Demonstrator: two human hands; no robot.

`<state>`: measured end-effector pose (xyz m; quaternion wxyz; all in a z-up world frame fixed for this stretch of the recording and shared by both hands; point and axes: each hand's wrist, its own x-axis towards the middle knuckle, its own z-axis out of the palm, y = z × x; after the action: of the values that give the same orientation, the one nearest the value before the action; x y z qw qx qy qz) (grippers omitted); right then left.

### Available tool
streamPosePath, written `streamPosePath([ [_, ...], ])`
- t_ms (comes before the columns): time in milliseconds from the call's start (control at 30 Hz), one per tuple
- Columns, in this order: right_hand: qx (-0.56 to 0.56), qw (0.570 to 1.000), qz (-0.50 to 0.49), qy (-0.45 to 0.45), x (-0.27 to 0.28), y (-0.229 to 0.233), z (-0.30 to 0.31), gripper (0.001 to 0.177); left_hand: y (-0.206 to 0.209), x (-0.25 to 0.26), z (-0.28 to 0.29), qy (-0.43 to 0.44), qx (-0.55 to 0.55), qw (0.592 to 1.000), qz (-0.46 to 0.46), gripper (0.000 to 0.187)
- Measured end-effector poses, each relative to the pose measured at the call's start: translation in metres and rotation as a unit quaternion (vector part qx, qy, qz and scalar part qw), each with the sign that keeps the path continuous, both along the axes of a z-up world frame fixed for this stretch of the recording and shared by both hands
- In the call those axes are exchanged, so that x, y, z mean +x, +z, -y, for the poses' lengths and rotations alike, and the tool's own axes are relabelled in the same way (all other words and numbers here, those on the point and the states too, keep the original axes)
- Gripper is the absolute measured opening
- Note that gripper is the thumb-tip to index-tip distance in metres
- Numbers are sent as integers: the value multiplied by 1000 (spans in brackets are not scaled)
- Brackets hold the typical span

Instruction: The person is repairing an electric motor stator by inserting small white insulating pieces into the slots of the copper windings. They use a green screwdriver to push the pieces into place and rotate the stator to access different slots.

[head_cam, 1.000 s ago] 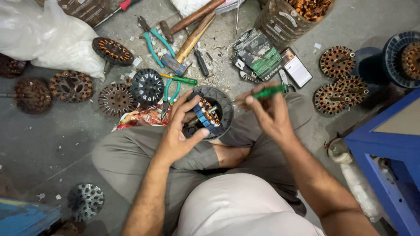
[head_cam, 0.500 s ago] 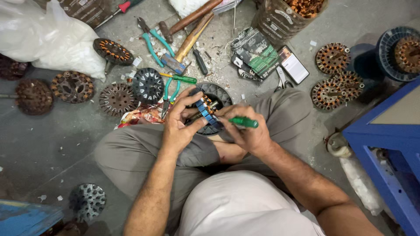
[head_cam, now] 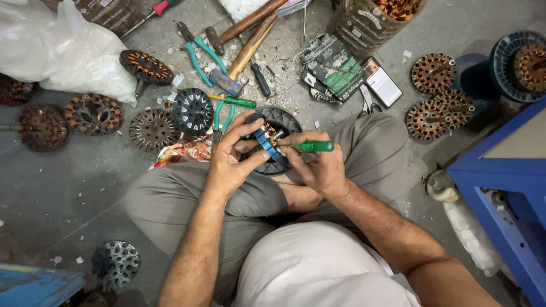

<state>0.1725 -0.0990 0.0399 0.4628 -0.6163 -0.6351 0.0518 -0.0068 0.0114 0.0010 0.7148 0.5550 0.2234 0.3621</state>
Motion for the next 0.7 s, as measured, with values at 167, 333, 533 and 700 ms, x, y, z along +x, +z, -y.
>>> streamPosePath([
  [167, -55, 991, -119, 14, 5, -3, -1, 33, -3, 5, 3, 12, -9, 1000, 2, 61],
  [333, -40, 969, -242, 37, 8, -18, 4, 38, -5, 7, 4, 11, -32, 999, 2, 62],
  [533, 13, 900, -419, 119, 5, -36, 10, 33, -3, 5, 4, 12, -44, 999, -10, 61],
  [700, 46, 940, -321, 101, 3, -39, 12, 30, -2, 6, 3, 8, -51, 999, -2, 62],
])
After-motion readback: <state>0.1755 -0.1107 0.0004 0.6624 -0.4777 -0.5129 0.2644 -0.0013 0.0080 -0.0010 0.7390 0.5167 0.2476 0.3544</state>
